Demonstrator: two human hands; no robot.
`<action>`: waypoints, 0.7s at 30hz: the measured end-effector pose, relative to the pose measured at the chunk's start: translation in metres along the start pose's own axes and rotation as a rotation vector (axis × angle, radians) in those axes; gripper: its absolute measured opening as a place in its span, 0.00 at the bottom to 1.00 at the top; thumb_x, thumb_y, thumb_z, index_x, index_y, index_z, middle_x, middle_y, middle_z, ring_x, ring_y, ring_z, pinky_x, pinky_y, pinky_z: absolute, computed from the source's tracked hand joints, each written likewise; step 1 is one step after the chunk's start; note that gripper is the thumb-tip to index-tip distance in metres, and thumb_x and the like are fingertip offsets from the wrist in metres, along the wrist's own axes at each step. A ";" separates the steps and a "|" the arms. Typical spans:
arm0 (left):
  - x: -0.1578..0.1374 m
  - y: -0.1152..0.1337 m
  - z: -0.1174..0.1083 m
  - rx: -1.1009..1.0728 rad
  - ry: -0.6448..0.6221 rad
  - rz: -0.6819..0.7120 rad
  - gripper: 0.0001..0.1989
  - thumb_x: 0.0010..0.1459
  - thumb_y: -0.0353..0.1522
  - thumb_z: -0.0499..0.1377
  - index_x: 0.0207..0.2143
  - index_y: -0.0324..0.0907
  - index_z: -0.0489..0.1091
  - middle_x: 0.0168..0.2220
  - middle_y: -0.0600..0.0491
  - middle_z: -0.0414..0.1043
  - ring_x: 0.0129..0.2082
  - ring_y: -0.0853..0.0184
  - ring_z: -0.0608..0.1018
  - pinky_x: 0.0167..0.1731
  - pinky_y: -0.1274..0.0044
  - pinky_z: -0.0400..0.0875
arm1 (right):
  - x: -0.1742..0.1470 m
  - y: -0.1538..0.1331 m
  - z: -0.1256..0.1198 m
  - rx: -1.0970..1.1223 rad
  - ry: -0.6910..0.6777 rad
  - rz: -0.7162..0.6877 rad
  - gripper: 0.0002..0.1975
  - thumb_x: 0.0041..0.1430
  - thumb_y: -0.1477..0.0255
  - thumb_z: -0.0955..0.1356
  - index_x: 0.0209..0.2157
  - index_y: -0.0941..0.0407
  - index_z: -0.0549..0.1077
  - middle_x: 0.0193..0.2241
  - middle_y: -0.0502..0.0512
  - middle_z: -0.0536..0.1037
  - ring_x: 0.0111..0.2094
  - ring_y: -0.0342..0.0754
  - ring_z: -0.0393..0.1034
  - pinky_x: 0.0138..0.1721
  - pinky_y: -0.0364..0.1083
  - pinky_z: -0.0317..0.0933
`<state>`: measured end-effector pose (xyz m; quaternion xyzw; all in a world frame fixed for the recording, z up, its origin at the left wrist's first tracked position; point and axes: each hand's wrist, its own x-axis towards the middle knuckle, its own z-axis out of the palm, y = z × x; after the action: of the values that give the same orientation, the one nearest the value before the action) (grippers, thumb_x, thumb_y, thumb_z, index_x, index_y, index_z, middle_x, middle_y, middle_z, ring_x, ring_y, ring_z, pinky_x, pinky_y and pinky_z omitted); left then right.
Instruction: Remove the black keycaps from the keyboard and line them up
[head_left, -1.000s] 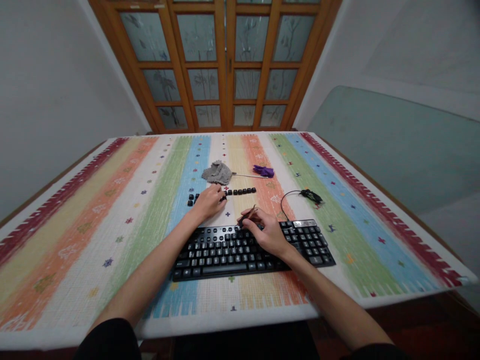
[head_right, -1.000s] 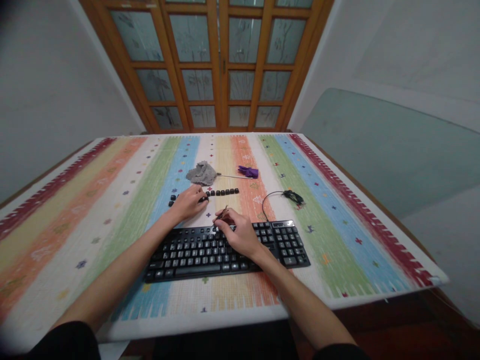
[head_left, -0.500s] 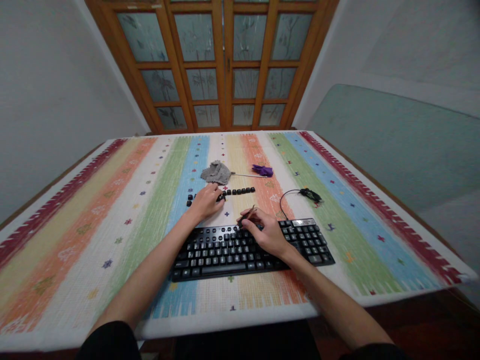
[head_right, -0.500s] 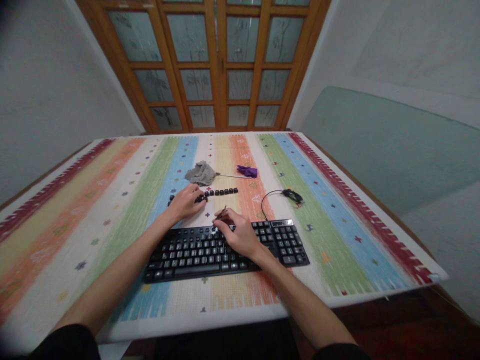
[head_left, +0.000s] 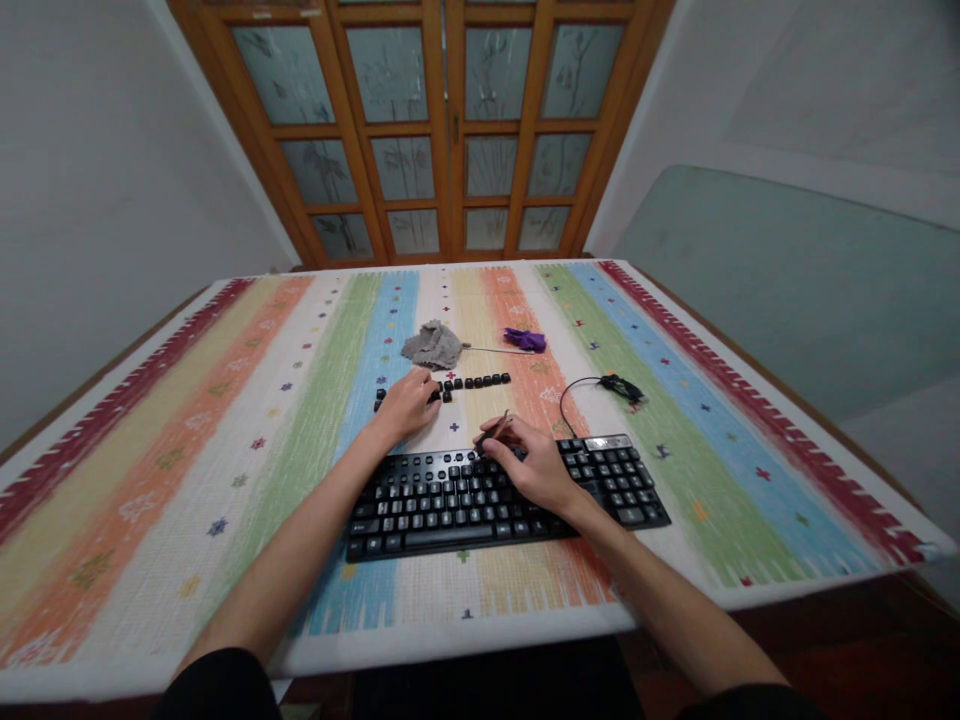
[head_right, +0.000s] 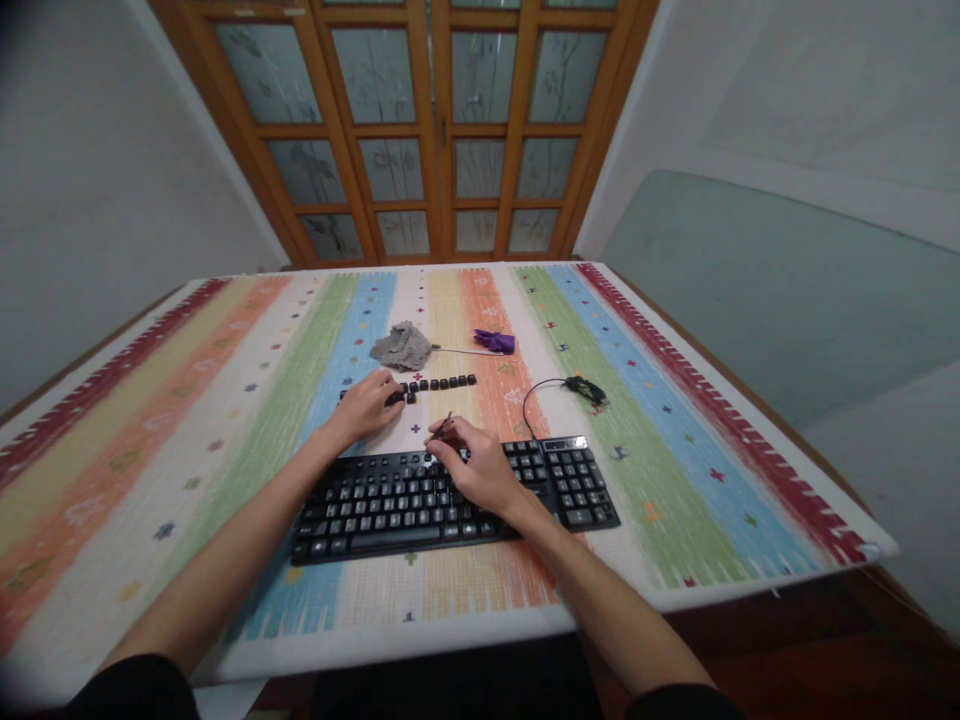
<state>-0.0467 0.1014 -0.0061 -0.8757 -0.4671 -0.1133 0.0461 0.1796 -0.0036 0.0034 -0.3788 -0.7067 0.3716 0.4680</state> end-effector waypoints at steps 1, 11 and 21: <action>0.000 0.000 0.000 -0.001 -0.001 0.000 0.08 0.60 0.31 0.56 0.39 0.38 0.72 0.41 0.45 0.70 0.44 0.57 0.72 0.44 0.68 0.69 | 0.000 0.000 0.000 -0.002 0.001 0.000 0.05 0.63 0.68 0.67 0.36 0.55 0.72 0.36 0.56 0.80 0.37 0.48 0.77 0.40 0.47 0.71; -0.001 0.000 0.000 -0.023 0.009 0.003 0.07 0.59 0.29 0.55 0.37 0.38 0.72 0.39 0.45 0.69 0.42 0.58 0.72 0.43 0.68 0.69 | 0.000 0.000 0.000 -0.010 -0.001 0.000 0.05 0.63 0.68 0.67 0.37 0.55 0.72 0.36 0.56 0.80 0.35 0.47 0.77 0.39 0.46 0.71; 0.000 0.000 -0.001 -0.023 -0.019 0.005 0.07 0.59 0.29 0.56 0.38 0.38 0.72 0.39 0.45 0.69 0.43 0.58 0.72 0.43 0.69 0.69 | 0.000 -0.001 0.000 -0.019 -0.002 -0.004 0.05 0.63 0.68 0.67 0.37 0.55 0.72 0.36 0.55 0.80 0.35 0.47 0.77 0.39 0.46 0.71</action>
<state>-0.0471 0.1010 -0.0053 -0.8784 -0.4641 -0.1100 0.0319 0.1792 -0.0040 0.0044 -0.3816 -0.7113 0.3643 0.4645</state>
